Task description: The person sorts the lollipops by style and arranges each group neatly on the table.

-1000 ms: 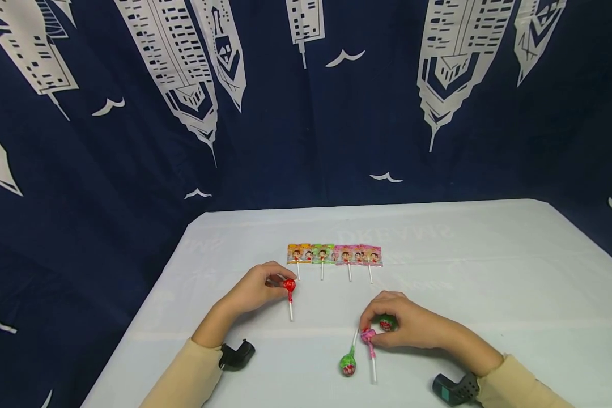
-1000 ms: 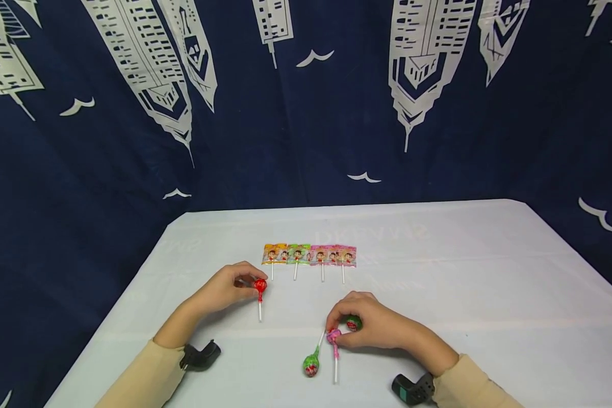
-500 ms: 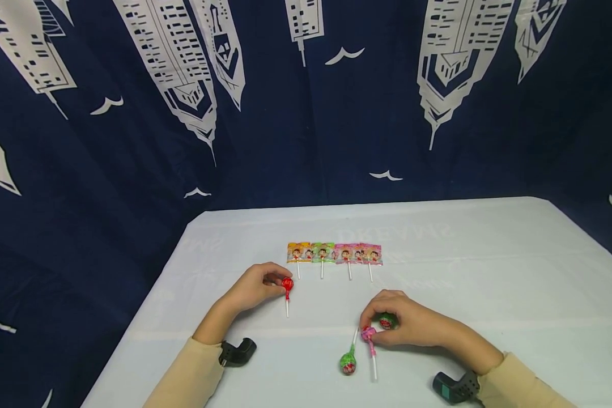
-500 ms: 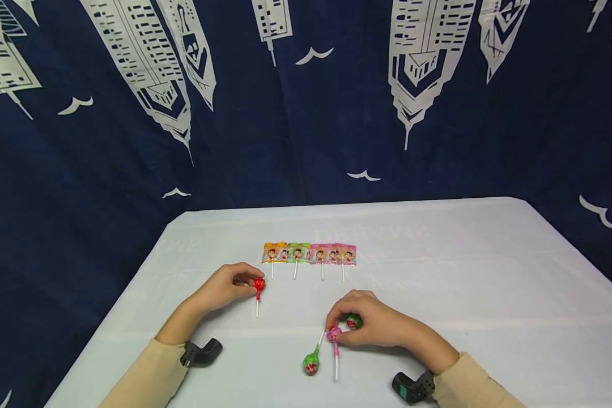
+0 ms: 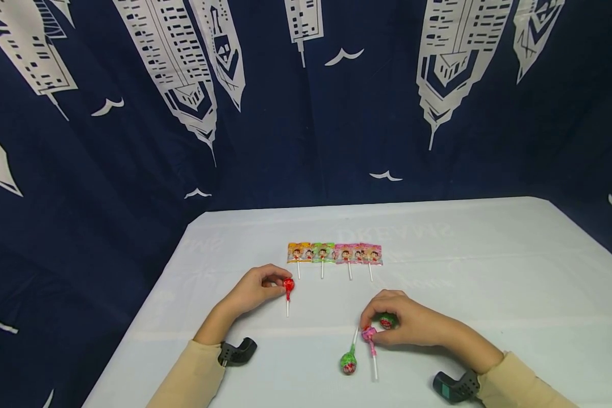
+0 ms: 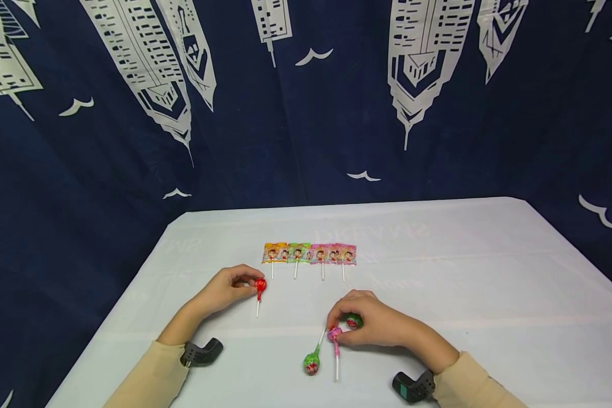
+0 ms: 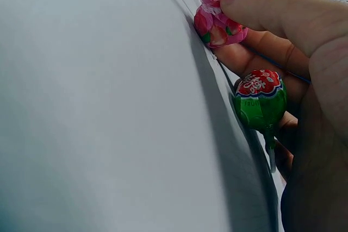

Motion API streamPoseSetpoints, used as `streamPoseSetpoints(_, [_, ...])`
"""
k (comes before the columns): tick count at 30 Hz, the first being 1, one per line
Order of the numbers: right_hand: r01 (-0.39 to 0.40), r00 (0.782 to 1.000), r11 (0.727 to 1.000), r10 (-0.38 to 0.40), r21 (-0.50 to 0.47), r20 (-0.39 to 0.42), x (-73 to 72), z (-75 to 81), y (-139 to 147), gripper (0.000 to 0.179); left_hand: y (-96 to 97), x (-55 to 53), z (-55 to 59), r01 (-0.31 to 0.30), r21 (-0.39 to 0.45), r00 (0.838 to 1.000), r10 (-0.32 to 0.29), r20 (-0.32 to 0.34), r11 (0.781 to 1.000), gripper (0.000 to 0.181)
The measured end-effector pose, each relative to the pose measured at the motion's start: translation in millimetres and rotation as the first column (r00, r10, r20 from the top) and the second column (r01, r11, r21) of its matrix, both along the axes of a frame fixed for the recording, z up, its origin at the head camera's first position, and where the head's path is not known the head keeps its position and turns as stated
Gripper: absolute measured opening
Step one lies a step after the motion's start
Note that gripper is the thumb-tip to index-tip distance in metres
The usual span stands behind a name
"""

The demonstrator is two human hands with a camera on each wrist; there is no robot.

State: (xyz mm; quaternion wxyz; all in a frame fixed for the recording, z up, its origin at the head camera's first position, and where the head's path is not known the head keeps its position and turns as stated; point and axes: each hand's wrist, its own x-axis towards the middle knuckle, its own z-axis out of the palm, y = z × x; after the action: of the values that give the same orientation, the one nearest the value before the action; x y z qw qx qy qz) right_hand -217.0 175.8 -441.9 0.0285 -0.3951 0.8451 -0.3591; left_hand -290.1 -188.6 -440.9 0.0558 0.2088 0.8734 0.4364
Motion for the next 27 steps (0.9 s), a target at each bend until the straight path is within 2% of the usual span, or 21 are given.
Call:
streamPoseSetpoints(7, [0.002,1.0,1.0,-0.002,0.002,0.007,0.4,-1.9,-0.2,0.023,-3.2,-1.4,-6.3,0.016,0.027,1.0,-0.016,0.005,1.0,0.027])
streamPoseSetpoints(16, [0.013,1.0,1.0,-0.013,-0.003,0.021,1.9,0.3,-0.6,0.025,-2.5,-1.4,-9.4,0.001,0.05,1.0,-0.001,-0.002,0.999,0.032])
streamPoseSetpoints(21, [-0.022,1.0,0.999,0.023,-0.042,0.003,-0.8,0.6,-1.3,0.022,-2.7,-0.3,-9.0,-0.015,0.034,1.0,0.016,-0.002,0.999,0.025])
streamPoseSetpoints(27, [-0.057,0.998,0.994,0.059,-0.095,0.022,-4.7,7.2,-3.4,0.018,-2.5,-2.9,-11.0,-0.02,0.034,1.0,0.02,-0.014,0.999,0.025])
